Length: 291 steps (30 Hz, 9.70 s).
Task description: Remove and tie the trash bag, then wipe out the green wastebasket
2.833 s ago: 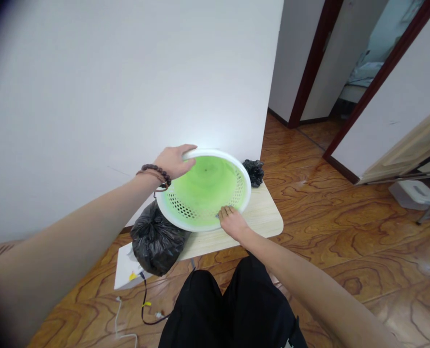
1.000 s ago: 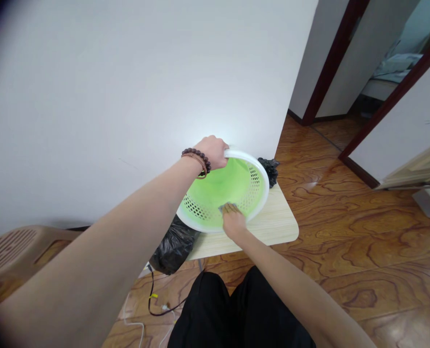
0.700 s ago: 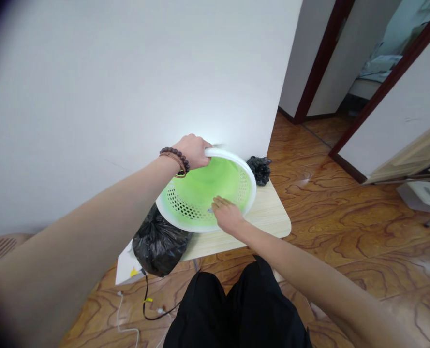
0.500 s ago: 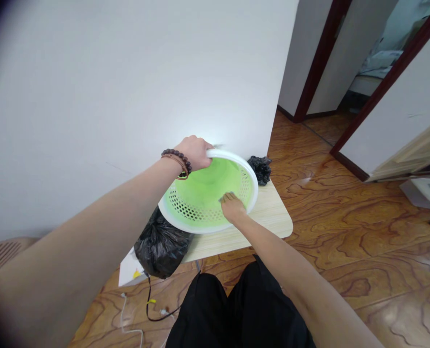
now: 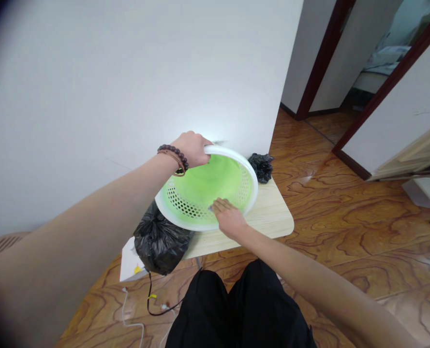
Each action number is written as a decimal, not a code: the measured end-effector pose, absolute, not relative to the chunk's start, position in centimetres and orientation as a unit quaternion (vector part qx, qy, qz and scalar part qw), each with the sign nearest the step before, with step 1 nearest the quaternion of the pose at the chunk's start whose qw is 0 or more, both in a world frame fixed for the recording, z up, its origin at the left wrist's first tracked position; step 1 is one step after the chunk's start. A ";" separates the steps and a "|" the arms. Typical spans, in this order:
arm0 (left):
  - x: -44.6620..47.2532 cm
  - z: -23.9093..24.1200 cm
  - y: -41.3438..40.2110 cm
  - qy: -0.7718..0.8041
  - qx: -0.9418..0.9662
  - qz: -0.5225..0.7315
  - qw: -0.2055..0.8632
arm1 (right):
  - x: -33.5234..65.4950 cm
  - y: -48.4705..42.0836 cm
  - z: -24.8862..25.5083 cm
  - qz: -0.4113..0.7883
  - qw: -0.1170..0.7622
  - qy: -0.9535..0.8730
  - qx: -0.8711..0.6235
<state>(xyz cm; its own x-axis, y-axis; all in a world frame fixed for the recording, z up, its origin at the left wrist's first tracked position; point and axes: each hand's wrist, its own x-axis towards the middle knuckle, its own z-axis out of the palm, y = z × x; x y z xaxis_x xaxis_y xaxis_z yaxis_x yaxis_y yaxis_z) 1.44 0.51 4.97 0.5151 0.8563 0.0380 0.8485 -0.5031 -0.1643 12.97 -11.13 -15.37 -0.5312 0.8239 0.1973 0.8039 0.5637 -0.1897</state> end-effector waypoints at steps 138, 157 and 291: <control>1.9 4.8 0.2 -0.527 -0.848 0.024 0.050 | 10.7 -4.6 -17.1 0.044 0.013 -0.820 -0.570; 1.8 4.7 0.3 -0.529 -0.847 0.020 0.043 | 12.4 -4.3 -14.0 -0.011 0.006 -0.875 -0.483; 0.1 3.2 -1.0 -0.527 -0.847 -0.067 -0.007 | 12.8 -15.5 -13.8 0.080 0.057 -0.850 -0.518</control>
